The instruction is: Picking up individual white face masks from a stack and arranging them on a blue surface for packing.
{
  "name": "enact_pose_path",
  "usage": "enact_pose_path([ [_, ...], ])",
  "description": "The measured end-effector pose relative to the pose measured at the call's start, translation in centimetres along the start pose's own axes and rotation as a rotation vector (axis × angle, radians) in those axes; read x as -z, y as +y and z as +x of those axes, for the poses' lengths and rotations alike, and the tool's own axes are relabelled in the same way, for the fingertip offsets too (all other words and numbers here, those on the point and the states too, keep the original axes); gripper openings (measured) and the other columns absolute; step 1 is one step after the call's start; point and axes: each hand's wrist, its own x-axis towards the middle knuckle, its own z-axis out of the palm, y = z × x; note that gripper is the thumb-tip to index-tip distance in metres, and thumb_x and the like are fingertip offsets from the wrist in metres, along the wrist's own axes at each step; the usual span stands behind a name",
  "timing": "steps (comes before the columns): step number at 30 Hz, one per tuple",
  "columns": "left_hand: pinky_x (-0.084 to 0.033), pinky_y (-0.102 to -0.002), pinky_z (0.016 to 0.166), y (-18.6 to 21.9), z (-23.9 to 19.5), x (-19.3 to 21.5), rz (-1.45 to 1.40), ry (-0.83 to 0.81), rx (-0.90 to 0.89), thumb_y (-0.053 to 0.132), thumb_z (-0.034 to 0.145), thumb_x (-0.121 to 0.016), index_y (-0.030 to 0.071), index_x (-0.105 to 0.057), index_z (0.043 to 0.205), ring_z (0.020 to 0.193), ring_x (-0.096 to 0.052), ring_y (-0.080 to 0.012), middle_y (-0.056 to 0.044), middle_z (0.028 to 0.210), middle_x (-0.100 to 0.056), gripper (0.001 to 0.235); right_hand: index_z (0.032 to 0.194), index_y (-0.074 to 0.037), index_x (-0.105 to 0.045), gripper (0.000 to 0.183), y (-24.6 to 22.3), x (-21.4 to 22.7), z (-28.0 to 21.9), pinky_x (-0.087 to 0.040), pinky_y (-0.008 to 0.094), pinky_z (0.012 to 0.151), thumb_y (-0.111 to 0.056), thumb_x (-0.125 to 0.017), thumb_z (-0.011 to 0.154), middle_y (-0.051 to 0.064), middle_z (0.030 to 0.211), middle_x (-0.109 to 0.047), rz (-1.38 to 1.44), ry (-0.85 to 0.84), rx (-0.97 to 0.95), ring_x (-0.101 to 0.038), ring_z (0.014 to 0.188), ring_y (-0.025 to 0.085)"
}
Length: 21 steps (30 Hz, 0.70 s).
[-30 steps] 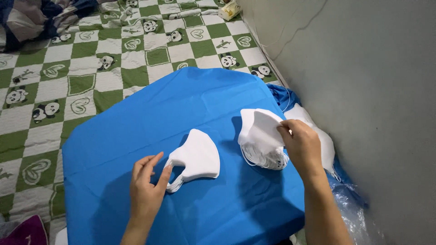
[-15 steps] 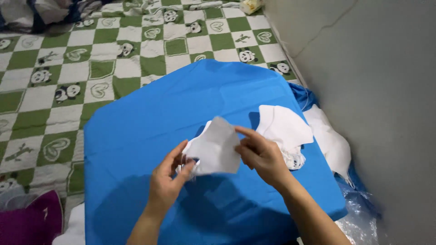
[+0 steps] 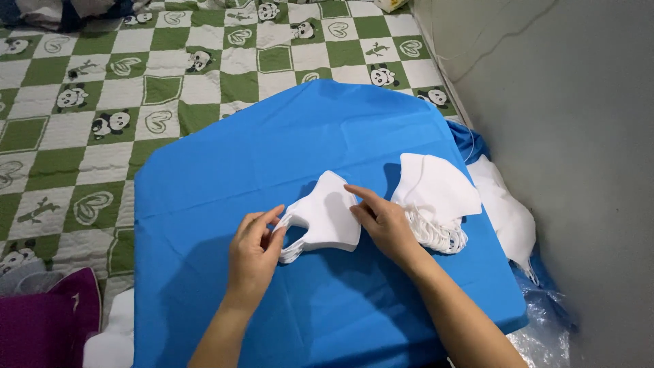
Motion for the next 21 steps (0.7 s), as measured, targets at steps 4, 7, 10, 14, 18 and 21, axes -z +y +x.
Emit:
enact_pose_path([
  [4,-0.059,-0.031,0.061,-0.2,0.0,0.0,-0.004,-0.035,0.001,0.001,0.09,-0.071,0.011,-0.072,0.13,0.073,-0.062,-0.0172,-0.01,0.103,-0.067,0.041,0.134,-0.016,-0.07,0.042,1.0,-0.7,0.0,-0.057,0.039,0.062,-0.004,-0.07,0.094,0.012,0.074,-0.076,-0.014,0.008,0.033,-0.07,0.066,0.029],
  [7,-0.058,-0.029,0.063,-0.4,0.0,-0.1,0.05,-0.039,0.03,0.004,0.092,-0.072,0.015,-0.072,0.131,0.074,-0.061,-0.016,-0.007,0.109,-0.065,0.041,0.13,-0.015,-0.073,0.038,0.9,-0.8,0.2,-0.06,0.044,0.065,-0.004,-0.072,0.093,0.014,0.082,-0.08,-0.053,0.035,0.074,-0.074,0.072,0.035],
  [10,-0.06,-0.035,0.074,0.2,0.2,0.2,0.11,-0.111,0.084,0.008,0.092,-0.073,0.014,-0.069,0.136,0.087,-0.064,-0.0219,-0.01,0.117,-0.062,0.044,0.125,-0.014,-0.076,0.031,1.1,-0.8,0.2,-0.06,0.038,0.065,-0.006,-0.07,0.095,0.013,0.083,-0.079,-0.069,-0.014,0.064,-0.074,0.071,0.031],
  [14,-0.058,-0.041,0.097,0.1,0.7,0.4,0.218,-0.252,0.136,0.014,0.095,-0.07,0.013,-0.065,0.139,0.12,-0.061,-0.0302,-0.011,0.129,-0.061,0.045,0.121,-0.016,-0.078,0.028,0.6,-0.6,0.2,-0.06,0.038,0.065,-0.007,-0.07,0.096,0.013,0.083,-0.078,-0.13,-0.034,0.091,-0.074,0.072,0.03],
  [18,-0.055,-0.042,0.101,-0.3,0.6,0.3,0.235,-0.28,0.154,0.019,0.098,-0.066,0.012,-0.064,0.142,0.125,-0.059,-0.0309,-0.012,0.131,-0.065,0.044,0.119,-0.017,-0.079,0.026,0.9,-0.9,0.2,-0.061,0.037,0.064,-0.008,-0.071,0.095,0.012,0.081,-0.077,-0.169,-0.023,0.086,-0.074,0.071,0.028],
  [21,-0.055,-0.046,0.101,-0.6,0.6,0.2,0.196,-0.225,0.131,0.028,0.096,-0.07,0.014,-0.064,0.142,0.126,-0.059,-0.0336,-0.013,0.132,-0.064,0.049,0.122,-0.018,-0.077,0.03,0.4,-0.1,-0.3,-0.06,0.036,0.06,-0.008,-0.071,0.094,0.01,0.078,-0.073,-0.203,0.007,0.12,-0.07,0.065,0.025],
])
